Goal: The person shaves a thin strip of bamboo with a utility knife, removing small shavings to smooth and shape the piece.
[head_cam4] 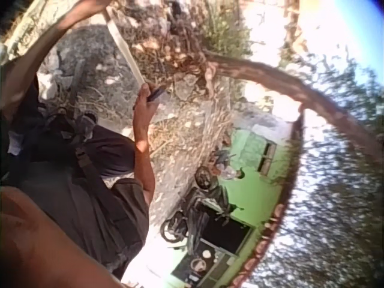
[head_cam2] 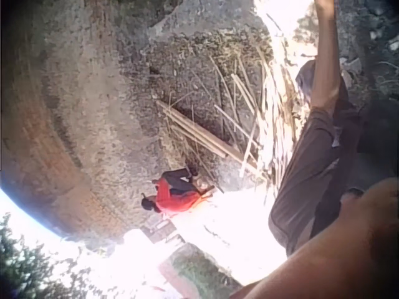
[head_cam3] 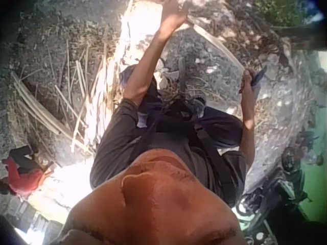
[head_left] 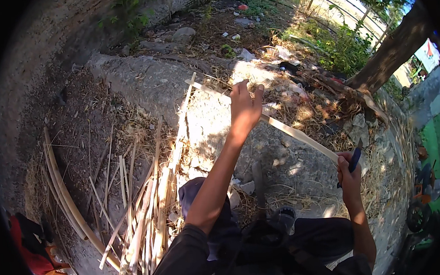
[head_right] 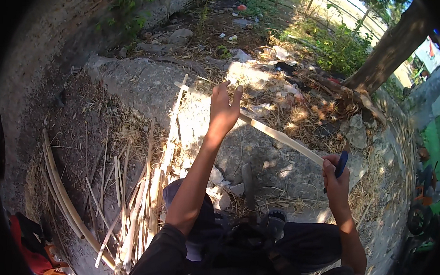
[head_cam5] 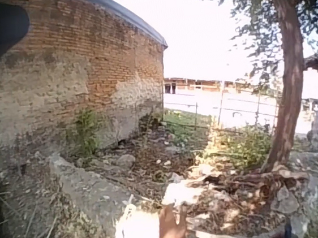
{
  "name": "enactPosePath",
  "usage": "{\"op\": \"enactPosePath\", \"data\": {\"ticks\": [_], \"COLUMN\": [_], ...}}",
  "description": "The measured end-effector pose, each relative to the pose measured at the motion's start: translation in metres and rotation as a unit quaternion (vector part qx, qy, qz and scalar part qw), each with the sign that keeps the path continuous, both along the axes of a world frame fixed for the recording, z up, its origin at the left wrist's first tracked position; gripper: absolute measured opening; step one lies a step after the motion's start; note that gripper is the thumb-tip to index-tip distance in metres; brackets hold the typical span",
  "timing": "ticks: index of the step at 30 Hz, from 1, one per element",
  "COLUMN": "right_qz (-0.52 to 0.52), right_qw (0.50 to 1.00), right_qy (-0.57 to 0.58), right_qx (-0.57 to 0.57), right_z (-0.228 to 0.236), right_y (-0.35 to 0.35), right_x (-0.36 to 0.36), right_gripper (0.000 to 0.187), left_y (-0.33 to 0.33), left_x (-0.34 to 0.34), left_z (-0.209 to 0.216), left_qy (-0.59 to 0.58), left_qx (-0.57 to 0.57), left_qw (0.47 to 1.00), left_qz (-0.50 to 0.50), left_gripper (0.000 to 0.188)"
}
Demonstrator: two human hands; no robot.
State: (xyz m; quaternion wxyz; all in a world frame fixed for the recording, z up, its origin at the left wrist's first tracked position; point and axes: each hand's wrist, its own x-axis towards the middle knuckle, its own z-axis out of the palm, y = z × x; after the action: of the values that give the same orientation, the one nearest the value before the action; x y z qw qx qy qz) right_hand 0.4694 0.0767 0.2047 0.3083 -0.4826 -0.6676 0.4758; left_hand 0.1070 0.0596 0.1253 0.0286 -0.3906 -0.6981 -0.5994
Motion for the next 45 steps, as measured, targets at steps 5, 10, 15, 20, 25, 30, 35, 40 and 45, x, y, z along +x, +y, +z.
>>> {"op": "enactPosePath", "data": {"ticks": [5, 10, 15, 20, 25, 30, 35, 40, 45], "right_qz": [-0.046, -0.055, -0.053, -0.064, -0.061, -0.058, -0.085, -0.084, -0.115], "right_qw": [0.997, 0.984, 0.983, 0.981, 0.977, 0.978, 0.975, 0.969, 0.957], "right_qy": [0.047, 0.111, 0.112, 0.119, 0.137, 0.13, 0.135, 0.193, 0.267], "right_qx": [-0.035, -0.126, -0.137, -0.137, -0.152, -0.153, -0.154, -0.127, -0.014], "right_z": [0.0, 0.01, 0.011, 0.014, 0.01, 0.008, 0.009, 0.018, 0.045], "right_y": [0.008, 0.014, 0.02, 0.017, 0.021, 0.024, 0.022, 0.03, 0.036], "right_x": [0.013, 0.032, 0.054, 0.057, 0.059, 0.063, 0.059, 0.068, 0.108], "right_gripper": [0.024, 0.028, 0.028, 0.032, 0.031, 0.03, 0.029, 0.027, 0.025], "left_y": [-0.016, -0.013, -0.011, -0.018, -0.01, -0.005, -0.017, -0.042, -0.09], "left_x": [0.032, 0.022, -0.026, -0.045, 0.0, -0.013, -0.05, -0.054, -0.019], "left_z": [0.011, -0.007, -0.022, -0.03, -0.018, -0.016, -0.018, 0.031, 0.088], "left_qy": [0.251, 0.329, 0.281, 0.28, 0.329, 0.303, 0.296, 0.187, 0.266], "left_qx": [-0.181, -0.158, -0.167, -0.15, -0.156, -0.182, -0.129, -0.117, -0.077], "left_qw": [0.932, 0.91, 0.924, 0.938, 0.906, 0.915, 0.944, 0.961, 0.945], "left_qz": [-0.188, -0.195, -0.201, -0.139, -0.215, -0.195, -0.064, -0.169, -0.175], "left_gripper": [0.034, 0.036, 0.042, 0.043, 0.041, 0.039, 0.039, 0.039, 0.029]}}
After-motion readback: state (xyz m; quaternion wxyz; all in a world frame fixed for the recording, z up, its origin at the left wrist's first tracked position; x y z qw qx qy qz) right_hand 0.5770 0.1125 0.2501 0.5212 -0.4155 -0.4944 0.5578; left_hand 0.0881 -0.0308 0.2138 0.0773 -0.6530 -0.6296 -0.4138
